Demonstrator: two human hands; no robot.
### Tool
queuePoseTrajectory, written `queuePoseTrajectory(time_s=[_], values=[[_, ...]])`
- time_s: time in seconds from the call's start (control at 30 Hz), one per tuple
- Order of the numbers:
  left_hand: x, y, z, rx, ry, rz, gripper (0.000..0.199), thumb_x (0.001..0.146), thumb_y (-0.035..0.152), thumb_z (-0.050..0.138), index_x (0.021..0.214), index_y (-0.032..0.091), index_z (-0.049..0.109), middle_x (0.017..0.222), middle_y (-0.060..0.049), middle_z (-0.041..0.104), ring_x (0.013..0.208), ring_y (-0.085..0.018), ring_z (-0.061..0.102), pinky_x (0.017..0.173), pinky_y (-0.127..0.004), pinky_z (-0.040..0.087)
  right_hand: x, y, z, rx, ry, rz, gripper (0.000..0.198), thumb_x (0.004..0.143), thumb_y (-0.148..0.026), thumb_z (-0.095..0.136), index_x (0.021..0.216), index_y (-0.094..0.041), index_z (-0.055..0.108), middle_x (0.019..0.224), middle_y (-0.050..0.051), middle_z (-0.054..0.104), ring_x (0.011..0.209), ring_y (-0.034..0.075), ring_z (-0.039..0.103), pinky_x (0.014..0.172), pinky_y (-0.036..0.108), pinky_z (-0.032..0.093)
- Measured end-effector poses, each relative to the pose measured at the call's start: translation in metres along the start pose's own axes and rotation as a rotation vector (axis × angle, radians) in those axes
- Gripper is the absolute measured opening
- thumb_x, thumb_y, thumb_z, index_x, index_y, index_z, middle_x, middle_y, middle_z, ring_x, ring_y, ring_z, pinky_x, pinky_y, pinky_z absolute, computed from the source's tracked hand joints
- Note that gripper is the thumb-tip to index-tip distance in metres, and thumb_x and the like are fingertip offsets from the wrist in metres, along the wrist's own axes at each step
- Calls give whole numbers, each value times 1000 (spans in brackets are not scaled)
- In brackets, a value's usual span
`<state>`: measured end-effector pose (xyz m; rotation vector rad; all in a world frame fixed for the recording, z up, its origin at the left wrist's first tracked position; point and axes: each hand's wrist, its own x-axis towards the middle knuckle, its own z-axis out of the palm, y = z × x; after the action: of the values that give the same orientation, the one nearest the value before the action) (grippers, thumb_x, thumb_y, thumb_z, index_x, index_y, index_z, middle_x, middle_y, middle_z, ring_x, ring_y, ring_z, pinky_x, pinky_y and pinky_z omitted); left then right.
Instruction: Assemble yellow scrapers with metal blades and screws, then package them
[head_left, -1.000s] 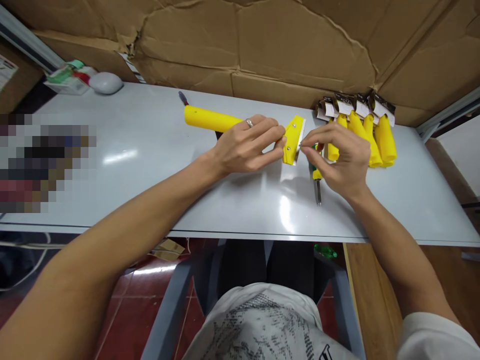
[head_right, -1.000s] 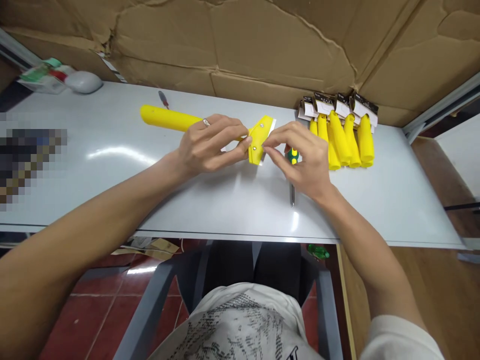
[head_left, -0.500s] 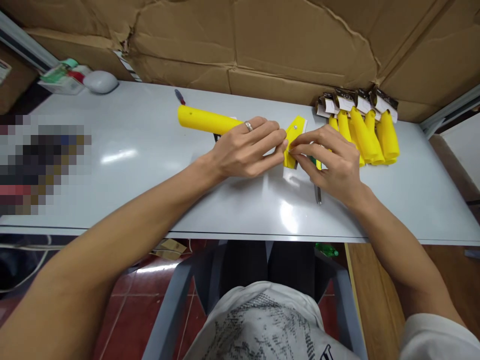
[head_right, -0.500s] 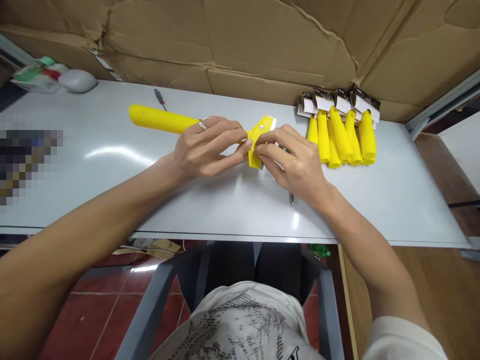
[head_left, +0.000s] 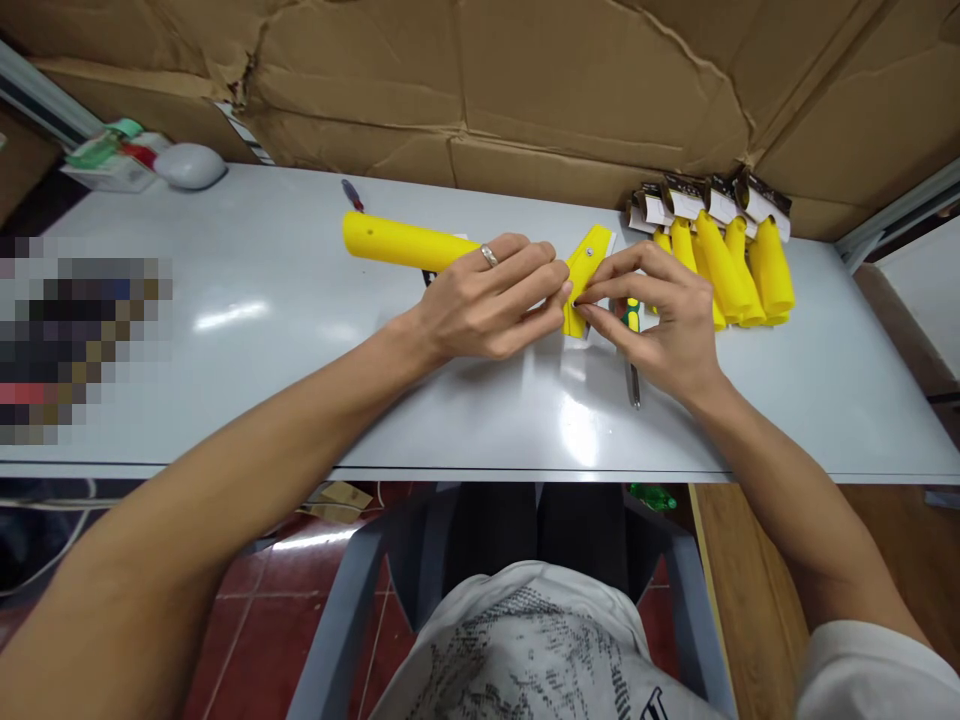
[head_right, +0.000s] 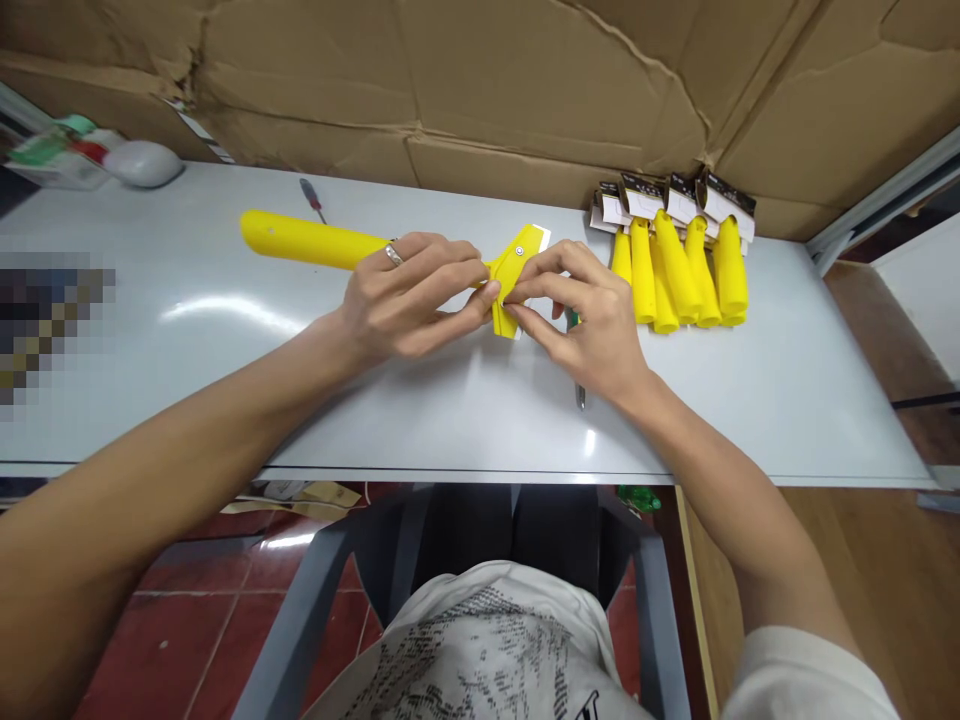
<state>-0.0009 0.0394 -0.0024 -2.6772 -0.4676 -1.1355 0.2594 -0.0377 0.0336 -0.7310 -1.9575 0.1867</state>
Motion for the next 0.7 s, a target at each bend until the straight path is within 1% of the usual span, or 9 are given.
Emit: queuePoseTrajectory(time_s=[0.1, 0.13, 0.2, 0.27, 0.33, 0.4, 0.53, 0.63, 0.7], values=[[4, 5, -3, -130, -38, -129, 18, 115, 31, 69, 97, 30, 74, 110, -3, 80, 121, -36, 89, 104, -68, 69, 0, -5, -2, 51, -53, 214, 5, 101, -26, 88, 101, -25, 93, 111, 6, 84, 84, 17, 66, 68, 33, 52], [5, 7, -4, -152, -52, -151, 20, 114, 33, 70, 94, 30, 74, 109, -3, 81, 122, -36, 89, 104, -68, 68, 0, -5, -2, 56, -68, 272, 6, 100, -28, 89, 101, -25, 93, 111, 6, 83, 82, 16, 64, 67, 32, 50], [7, 8, -5, -146, -99, -152, 24, 113, 34, 68, 90, 29, 73, 110, -4, 82, 121, -36, 89, 103, -66, 69, -1, -3, -3, 48, -92, 355, 6, 97, -29, 91, 101, -24, 94, 108, 6, 80, 80, 15, 59, 66, 31, 48], [8, 9, -7, -102, -164, -124, 26, 114, 33, 64, 91, 29, 75, 113, -5, 85, 119, -36, 89, 99, -63, 70, -2, 0, -2, 21, -107, 397, 7, 94, -28, 94, 100, -24, 94, 101, 4, 76, 78, 14, 55, 68, 30, 47], [9, 10, -7, -65, -208, -128, 26, 115, 32, 62, 95, 31, 79, 117, -7, 88, 120, -36, 88, 98, -61, 71, -2, 1, -1, -13, -104, 403, 6, 93, -26, 94, 99, -23, 94, 96, 2, 73, 75, 13, 50, 71, 30, 47], [9, 11, -7, -68, -226, -159, 27, 117, 34, 60, 102, 32, 83, 118, -7, 89, 122, -36, 88, 98, -59, 71, -2, 0, 1, -30, -89, 371, 5, 93, -25, 92, 97, -23, 94, 95, 2, 74, 71, 12, 47, 71, 31, 46], [9, 9, -7, -127, -221, -217, 27, 118, 35, 60, 109, 35, 85, 125, -7, 91, 123, -37, 87, 98, -59, 66, 0, 2, -3, -60, -81, 277, 12, 99, -30, 84, 93, -22, 92, 93, 4, 77, 69, 13, 50, 69, 32, 47], [9, 6, -9, -71, -187, -225, 24, 116, 31, 63, 111, 36, 86, 130, -7, 92, 120, -38, 87, 95, -57, 64, 1, 11, -16, -277, -12, 249, 20, 106, -31, 74, 100, -22, 92, 91, 7, 78, 70, 17, 56, 74, 36, 50], [9, 6, -11, -7, -159, -234, 21, 116, 33, 64, 115, 35, 86, 130, -7, 92, 113, -35, 87, 92, -54, 63, -1, 17, -24, -474, 18, 256, 23, 108, -32, 70, 108, -22, 90, 83, 8, 76, 68, 20, 57, 76, 40, 51]])
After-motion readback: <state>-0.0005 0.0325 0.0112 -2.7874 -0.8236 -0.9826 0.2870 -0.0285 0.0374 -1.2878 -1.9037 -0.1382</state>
